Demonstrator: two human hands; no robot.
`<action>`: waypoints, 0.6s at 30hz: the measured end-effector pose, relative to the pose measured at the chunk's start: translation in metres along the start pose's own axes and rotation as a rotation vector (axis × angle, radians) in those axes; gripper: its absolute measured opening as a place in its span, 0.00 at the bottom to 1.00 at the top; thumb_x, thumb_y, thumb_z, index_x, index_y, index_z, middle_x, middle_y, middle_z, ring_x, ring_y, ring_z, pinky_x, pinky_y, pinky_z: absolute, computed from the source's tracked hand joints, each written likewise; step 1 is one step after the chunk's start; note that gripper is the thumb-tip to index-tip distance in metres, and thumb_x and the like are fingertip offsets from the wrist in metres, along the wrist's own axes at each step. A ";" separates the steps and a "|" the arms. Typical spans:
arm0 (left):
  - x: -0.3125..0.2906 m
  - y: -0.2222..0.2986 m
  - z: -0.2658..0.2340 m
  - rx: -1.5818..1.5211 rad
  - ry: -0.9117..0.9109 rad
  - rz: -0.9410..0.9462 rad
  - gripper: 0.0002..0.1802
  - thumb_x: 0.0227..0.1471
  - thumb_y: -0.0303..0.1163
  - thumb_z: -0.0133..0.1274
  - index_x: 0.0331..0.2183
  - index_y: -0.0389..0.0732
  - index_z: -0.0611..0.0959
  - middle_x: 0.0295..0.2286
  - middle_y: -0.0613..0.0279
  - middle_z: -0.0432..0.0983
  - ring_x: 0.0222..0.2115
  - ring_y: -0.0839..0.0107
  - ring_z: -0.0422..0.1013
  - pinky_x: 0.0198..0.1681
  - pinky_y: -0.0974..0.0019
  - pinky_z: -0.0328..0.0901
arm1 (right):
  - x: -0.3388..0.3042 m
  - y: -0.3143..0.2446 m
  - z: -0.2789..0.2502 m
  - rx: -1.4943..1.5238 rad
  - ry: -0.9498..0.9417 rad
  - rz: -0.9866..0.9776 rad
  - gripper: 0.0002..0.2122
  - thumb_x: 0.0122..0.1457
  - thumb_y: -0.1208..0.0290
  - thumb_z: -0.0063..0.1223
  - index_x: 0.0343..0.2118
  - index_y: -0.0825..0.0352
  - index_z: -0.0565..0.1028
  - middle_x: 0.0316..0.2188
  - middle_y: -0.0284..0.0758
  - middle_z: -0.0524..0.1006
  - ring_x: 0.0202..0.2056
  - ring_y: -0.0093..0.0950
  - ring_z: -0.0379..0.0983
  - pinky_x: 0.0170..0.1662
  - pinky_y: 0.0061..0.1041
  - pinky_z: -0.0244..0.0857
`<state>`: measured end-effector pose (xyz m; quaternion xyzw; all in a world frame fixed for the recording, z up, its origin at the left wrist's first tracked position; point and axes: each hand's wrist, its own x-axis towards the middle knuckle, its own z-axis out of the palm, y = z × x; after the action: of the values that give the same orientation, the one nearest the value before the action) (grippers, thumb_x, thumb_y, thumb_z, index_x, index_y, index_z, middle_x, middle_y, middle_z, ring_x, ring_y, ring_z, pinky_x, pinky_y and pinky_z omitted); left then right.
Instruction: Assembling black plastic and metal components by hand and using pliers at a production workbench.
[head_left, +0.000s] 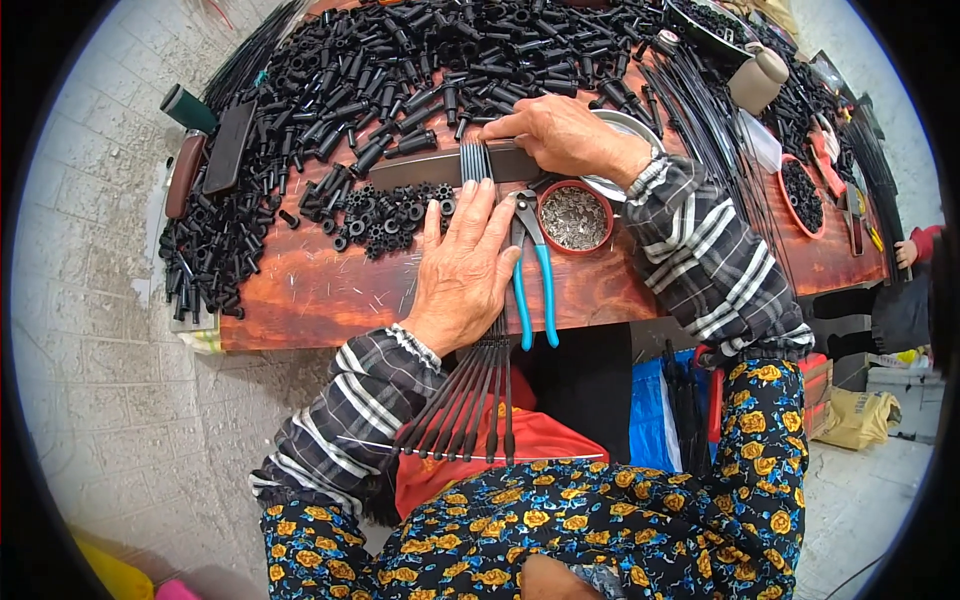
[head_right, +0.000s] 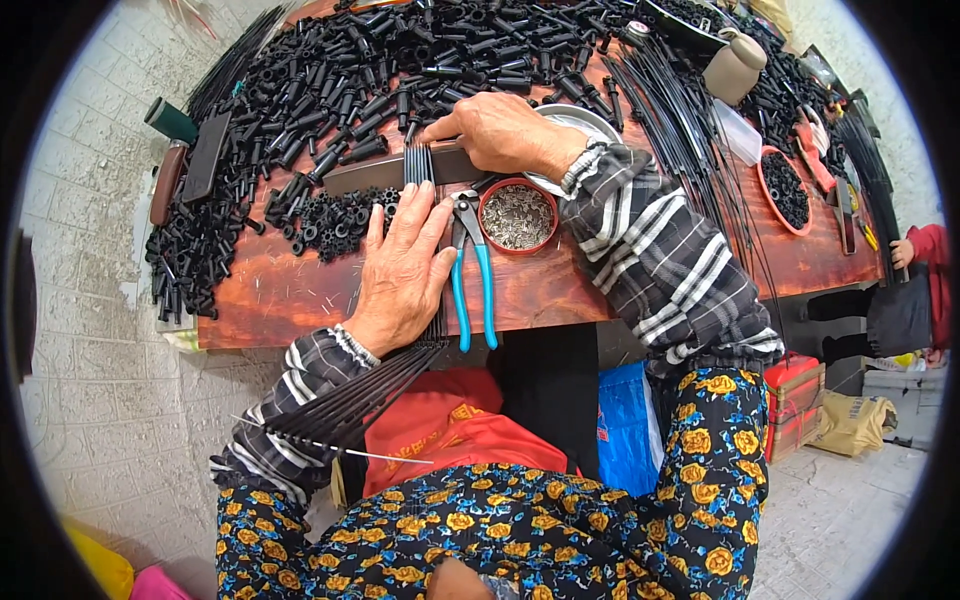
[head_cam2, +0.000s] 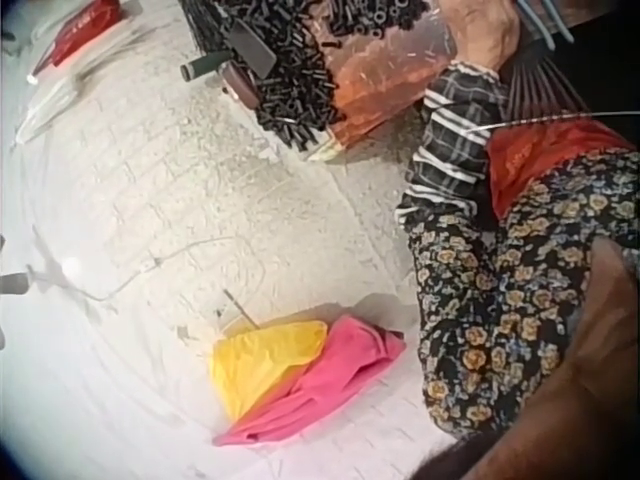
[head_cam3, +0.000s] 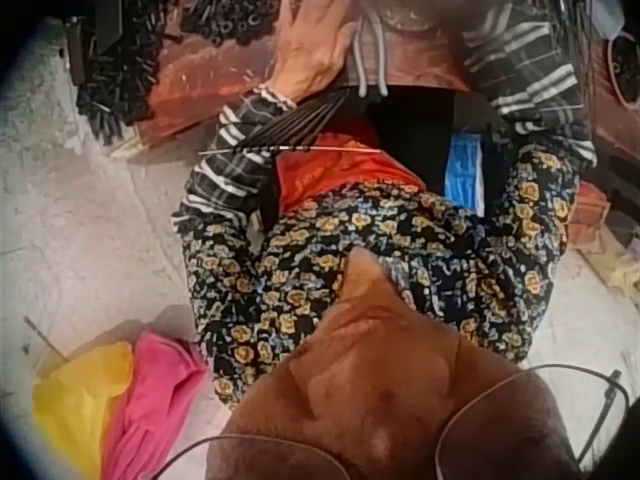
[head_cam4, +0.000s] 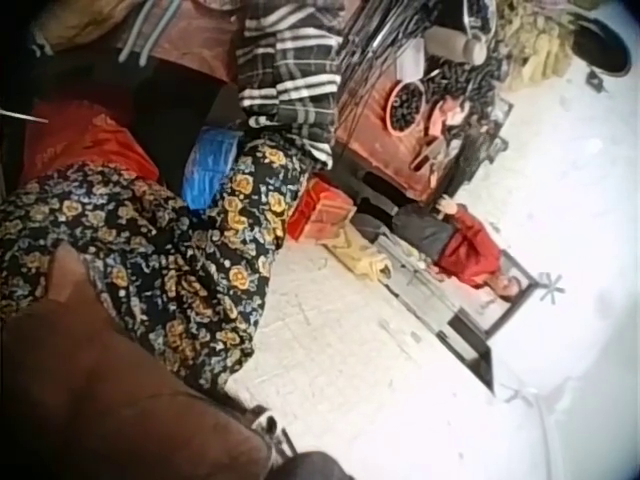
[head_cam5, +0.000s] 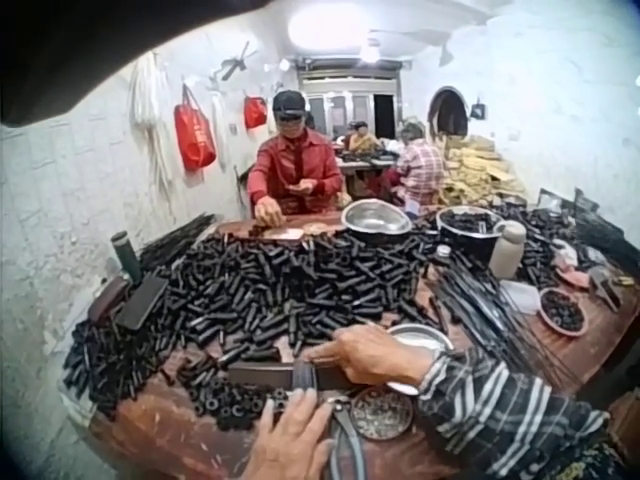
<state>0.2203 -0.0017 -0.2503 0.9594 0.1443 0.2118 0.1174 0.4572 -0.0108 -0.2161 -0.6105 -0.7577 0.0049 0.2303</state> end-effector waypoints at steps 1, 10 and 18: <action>0.000 0.000 0.000 0.005 0.000 0.003 0.27 0.56 0.35 0.47 0.56 0.38 0.67 0.59 0.47 0.55 0.61 0.53 0.50 0.62 0.43 0.40 | -0.001 -0.002 -0.001 -0.025 -0.013 0.013 0.26 0.44 0.82 0.45 0.45 0.45 0.79 0.24 0.46 0.78 0.28 0.46 0.75 0.34 0.41 0.69; 0.001 0.001 -0.001 0.000 -0.003 0.001 0.28 0.56 0.36 0.47 0.57 0.38 0.65 0.59 0.47 0.55 0.61 0.53 0.50 0.62 0.43 0.39 | -0.008 -0.003 -0.004 -0.068 -0.051 0.024 0.24 0.49 0.81 0.47 0.48 0.46 0.76 0.24 0.41 0.74 0.28 0.43 0.73 0.32 0.40 0.67; 0.000 0.000 0.001 0.004 -0.001 -0.007 0.28 0.56 0.36 0.47 0.57 0.38 0.65 0.59 0.47 0.55 0.62 0.53 0.49 0.63 0.44 0.39 | -0.009 0.001 -0.004 -0.085 -0.105 0.036 0.24 0.53 0.82 0.45 0.51 0.48 0.74 0.26 0.40 0.70 0.30 0.40 0.71 0.33 0.38 0.65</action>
<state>0.2204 -0.0015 -0.2514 0.9593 0.1479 0.2105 0.1163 0.4612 -0.0204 -0.2162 -0.6322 -0.7572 0.0089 0.1638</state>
